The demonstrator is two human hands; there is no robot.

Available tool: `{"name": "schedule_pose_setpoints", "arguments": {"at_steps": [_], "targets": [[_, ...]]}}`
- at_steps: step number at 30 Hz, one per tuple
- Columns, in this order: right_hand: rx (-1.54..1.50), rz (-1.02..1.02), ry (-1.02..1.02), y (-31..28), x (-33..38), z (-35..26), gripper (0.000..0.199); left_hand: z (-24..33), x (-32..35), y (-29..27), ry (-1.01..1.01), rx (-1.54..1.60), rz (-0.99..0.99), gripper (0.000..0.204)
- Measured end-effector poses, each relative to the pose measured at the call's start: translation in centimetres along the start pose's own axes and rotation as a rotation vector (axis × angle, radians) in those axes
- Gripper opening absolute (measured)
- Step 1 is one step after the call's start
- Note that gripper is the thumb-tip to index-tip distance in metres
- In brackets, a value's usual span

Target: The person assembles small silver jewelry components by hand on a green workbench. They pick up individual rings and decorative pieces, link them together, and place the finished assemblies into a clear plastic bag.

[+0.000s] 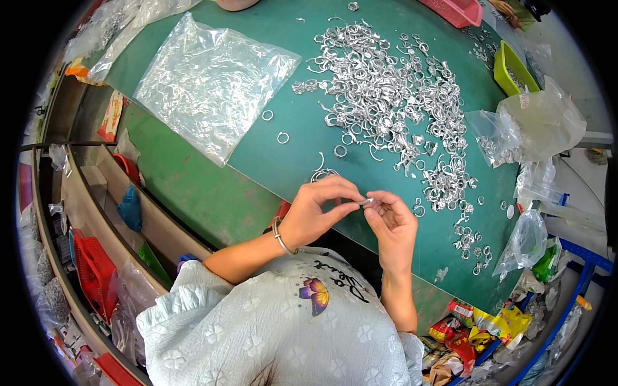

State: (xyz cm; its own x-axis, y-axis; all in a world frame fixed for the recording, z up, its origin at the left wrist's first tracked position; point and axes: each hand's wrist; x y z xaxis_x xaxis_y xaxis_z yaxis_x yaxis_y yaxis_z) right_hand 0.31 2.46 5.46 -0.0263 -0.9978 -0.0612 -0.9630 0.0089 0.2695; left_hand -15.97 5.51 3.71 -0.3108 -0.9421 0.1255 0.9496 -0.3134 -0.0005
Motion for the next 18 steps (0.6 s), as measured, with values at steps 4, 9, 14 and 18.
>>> {"name": "schedule_pose_setpoints", "arguments": {"at_steps": [4, 9, 14, 18], "targets": [[-0.036, 0.097, 0.033, -0.2, 0.1, 0.4, 0.017, 0.8, 0.2, 0.1, -0.032, 0.040, 0.012, 0.023], [-0.585, 0.137, 0.256, -1.1, -0.3, 0.5, 0.014, 1.0, 0.0, -0.7, -0.217, 0.345, -0.076, 0.024], [-0.709, 0.141, 0.385, -0.7, -0.1, 0.9, 0.015, 0.7, 0.2, -0.8, -0.205, 0.361, -0.141, 0.020], [-0.835, 0.117, 0.454, -0.8, 0.0, 1.1, 0.015, 0.9, 0.4, -0.5, -0.253, 0.441, -0.145, 0.016]]}}
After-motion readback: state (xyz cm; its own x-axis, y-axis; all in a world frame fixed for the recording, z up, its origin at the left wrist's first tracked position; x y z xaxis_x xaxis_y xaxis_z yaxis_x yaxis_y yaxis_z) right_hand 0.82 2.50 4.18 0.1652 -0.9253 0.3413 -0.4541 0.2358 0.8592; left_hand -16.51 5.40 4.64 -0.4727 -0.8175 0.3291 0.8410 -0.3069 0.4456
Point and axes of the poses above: each hand's wrist, its own x-axis away from the middle knuckle, its own y-axis out of the palm, z = x × y, and after that the axes turned 13 degrees about -y, right-handed
